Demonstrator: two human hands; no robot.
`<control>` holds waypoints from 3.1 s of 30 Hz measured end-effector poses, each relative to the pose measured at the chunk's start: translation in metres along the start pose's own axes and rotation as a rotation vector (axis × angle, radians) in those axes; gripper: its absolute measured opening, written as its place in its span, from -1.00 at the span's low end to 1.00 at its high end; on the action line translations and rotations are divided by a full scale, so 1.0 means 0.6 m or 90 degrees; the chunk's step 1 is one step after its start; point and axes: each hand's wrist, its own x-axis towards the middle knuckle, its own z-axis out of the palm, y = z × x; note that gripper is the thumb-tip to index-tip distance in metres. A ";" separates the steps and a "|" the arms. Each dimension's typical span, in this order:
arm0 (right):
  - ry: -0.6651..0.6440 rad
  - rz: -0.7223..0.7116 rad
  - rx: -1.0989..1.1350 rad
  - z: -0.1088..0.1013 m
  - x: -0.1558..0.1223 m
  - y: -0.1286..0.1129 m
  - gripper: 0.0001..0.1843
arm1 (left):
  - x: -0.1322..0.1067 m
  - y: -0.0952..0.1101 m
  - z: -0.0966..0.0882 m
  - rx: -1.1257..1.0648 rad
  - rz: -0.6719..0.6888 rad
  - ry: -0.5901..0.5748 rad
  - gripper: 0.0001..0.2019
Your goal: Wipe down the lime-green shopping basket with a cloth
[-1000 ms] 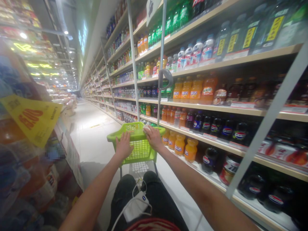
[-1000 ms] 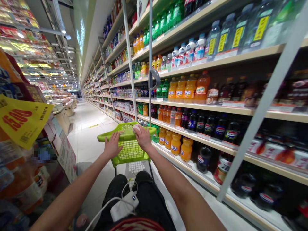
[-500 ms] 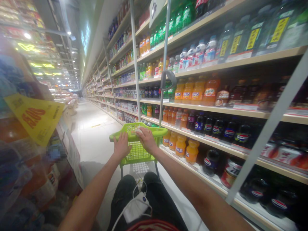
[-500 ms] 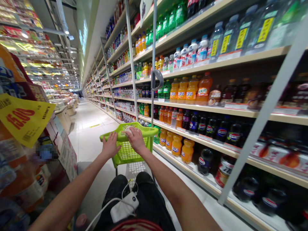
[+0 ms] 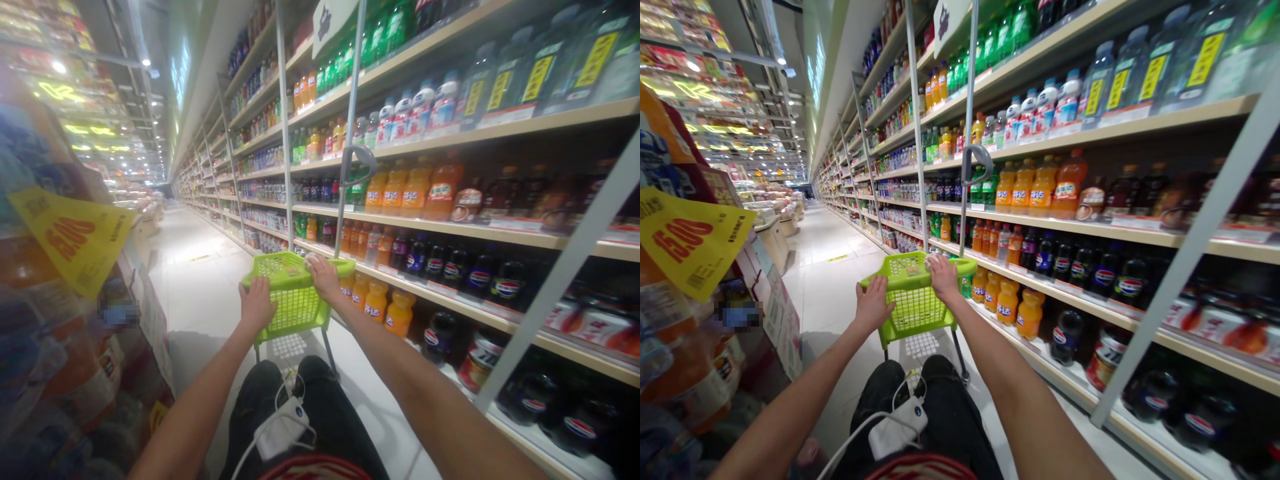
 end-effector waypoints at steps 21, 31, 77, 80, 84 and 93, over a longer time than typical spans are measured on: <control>-0.010 -0.144 -0.014 -0.009 -0.043 -0.053 -0.65 | -0.011 0.012 0.003 -0.015 -0.028 0.040 -0.52; 0.082 -0.141 0.040 -0.016 -0.044 -0.025 -0.66 | -0.009 0.050 0.016 -0.098 -0.024 -0.023 -0.41; 0.091 -0.094 -0.147 -0.080 -0.055 0.034 -0.67 | 0.060 0.146 0.092 -0.134 0.037 -0.150 -0.31; 0.037 -0.165 -0.180 -0.061 -0.067 0.020 -0.64 | 0.063 0.151 0.102 -0.119 0.052 -0.141 -0.32; 0.025 -0.205 -0.206 -0.061 -0.068 0.031 -0.64 | 0.065 0.136 0.110 -0.111 0.040 -0.152 -0.32; 0.022 -0.166 -0.196 -0.036 -0.062 0.033 -0.66 | 0.072 0.139 0.118 -0.114 0.043 -0.192 -0.28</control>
